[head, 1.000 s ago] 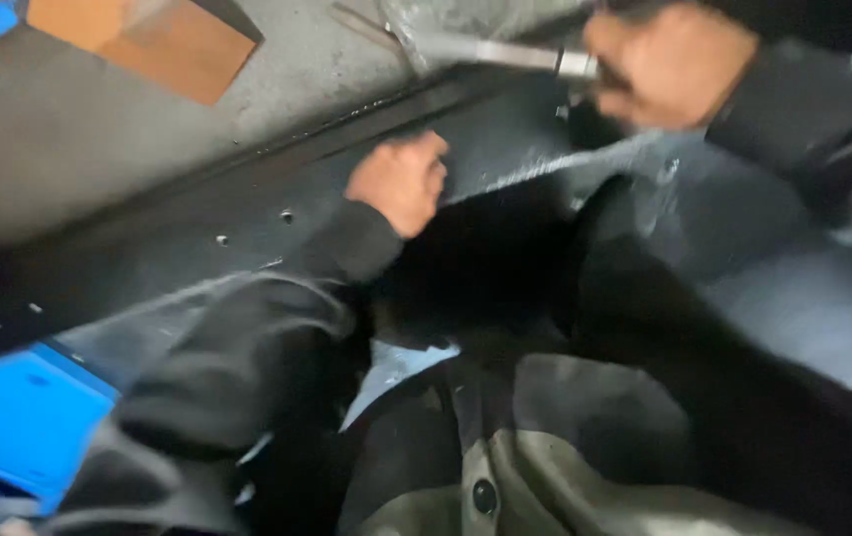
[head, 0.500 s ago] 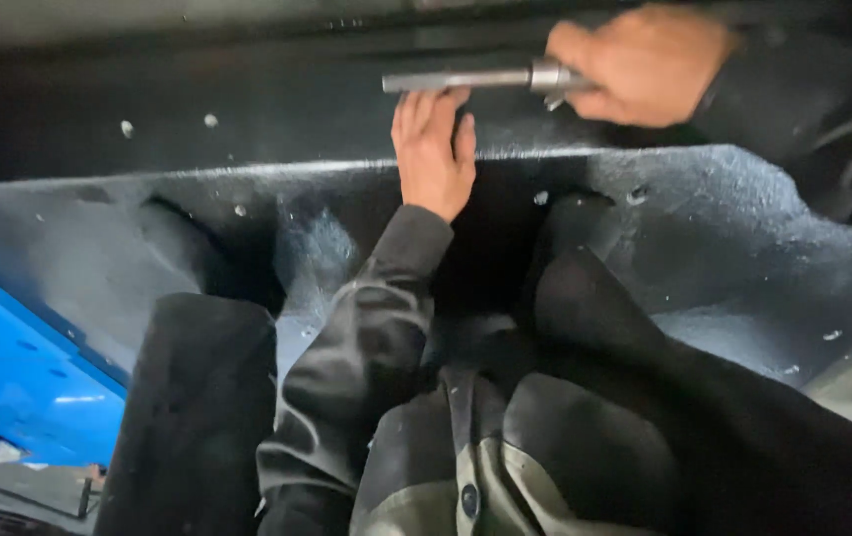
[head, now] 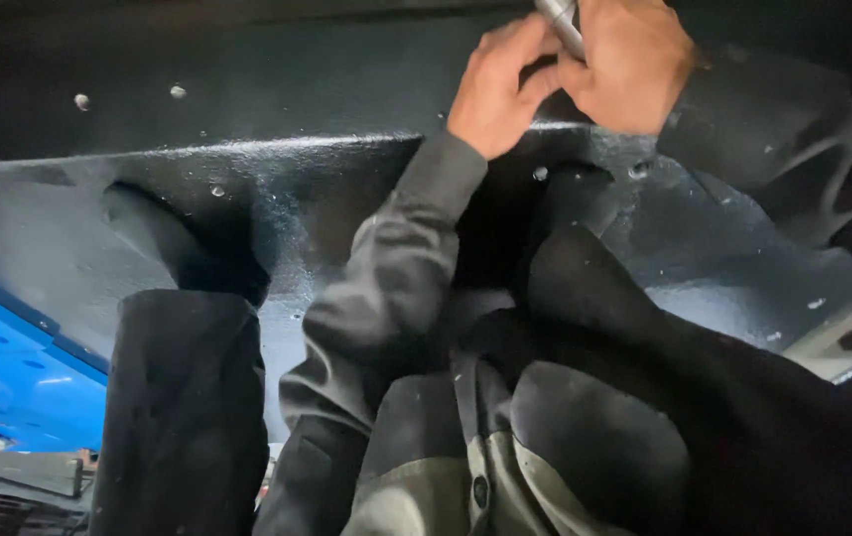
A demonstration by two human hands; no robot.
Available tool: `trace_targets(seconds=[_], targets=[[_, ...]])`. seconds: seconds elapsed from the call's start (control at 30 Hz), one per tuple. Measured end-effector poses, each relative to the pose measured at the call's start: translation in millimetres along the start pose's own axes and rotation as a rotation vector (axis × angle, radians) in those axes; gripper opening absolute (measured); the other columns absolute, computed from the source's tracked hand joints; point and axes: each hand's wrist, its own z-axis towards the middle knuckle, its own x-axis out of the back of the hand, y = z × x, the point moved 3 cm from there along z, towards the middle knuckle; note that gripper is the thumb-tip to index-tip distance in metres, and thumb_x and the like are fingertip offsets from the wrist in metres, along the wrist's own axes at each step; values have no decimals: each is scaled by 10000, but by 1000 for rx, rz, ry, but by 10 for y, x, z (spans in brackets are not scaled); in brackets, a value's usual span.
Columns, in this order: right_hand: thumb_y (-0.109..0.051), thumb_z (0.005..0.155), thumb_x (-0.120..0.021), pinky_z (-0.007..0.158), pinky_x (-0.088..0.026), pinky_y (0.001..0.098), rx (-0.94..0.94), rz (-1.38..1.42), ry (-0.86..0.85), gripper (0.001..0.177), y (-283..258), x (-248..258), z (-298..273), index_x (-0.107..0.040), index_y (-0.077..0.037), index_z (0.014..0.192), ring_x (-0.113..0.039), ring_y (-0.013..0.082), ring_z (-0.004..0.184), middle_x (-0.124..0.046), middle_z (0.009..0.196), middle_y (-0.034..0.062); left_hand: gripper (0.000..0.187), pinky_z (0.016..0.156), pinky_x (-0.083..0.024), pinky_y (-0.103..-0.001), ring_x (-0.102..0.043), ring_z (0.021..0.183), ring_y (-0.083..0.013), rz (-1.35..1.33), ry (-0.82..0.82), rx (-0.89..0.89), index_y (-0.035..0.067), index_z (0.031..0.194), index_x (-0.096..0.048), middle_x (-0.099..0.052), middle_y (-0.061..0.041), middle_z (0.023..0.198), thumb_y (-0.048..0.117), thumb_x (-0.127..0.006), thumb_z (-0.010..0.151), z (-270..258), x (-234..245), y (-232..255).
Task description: Manual threading of pre-drilled holes on a metal workpiece using a tap wrench.
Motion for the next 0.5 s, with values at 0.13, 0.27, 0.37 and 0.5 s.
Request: trace_targets(seconds=[0.13, 0.27, 0.37, 0.5], targets=[[-209, 1046, -616, 671, -564, 388, -325, 415, -241, 287, -308, 394, 94, -541, 55, 1129, -711, 284, 619, -664, 648, 191, 133, 1013, -500, -419, -679, 1062, -303, -7, -122, -65, 88, 1006, -698, -746, -79, 1013, 191, -744, 937, 91, -83, -147], [-304, 1095, -525, 610, -602, 361, -512, 476, -529, 352, -259, 769, 159, -556, 46, 1070, -743, 240, 701, -683, 793, 147, 139, 1000, -460, -443, -643, 1076, -334, 115, -71, -244, 82, 1030, -719, -727, -92, 1067, 197, -734, 953, 121, -105, -115], [-296, 991, -676, 674, -561, 368, 362, 62, -222, 323, -149, 769, 192, -681, -15, 1151, -709, 229, 785, -725, 984, 124, 152, 1001, -454, -439, -651, 1060, -317, 97, -71, -213, 95, 998, -733, -729, -82, 1044, 240, -751, 955, 20, -81, -101], [-309, 871, -672, 741, -630, 351, 476, 250, -258, 354, -44, 785, 443, -706, -69, 1129, -759, 238, 883, -737, 1013, 141, 147, 963, -509, -420, -657, 1040, -323, 58, -83, -204, 112, 1021, -738, -740, -84, 1040, 249, -754, 973, 142, -113, -127]])
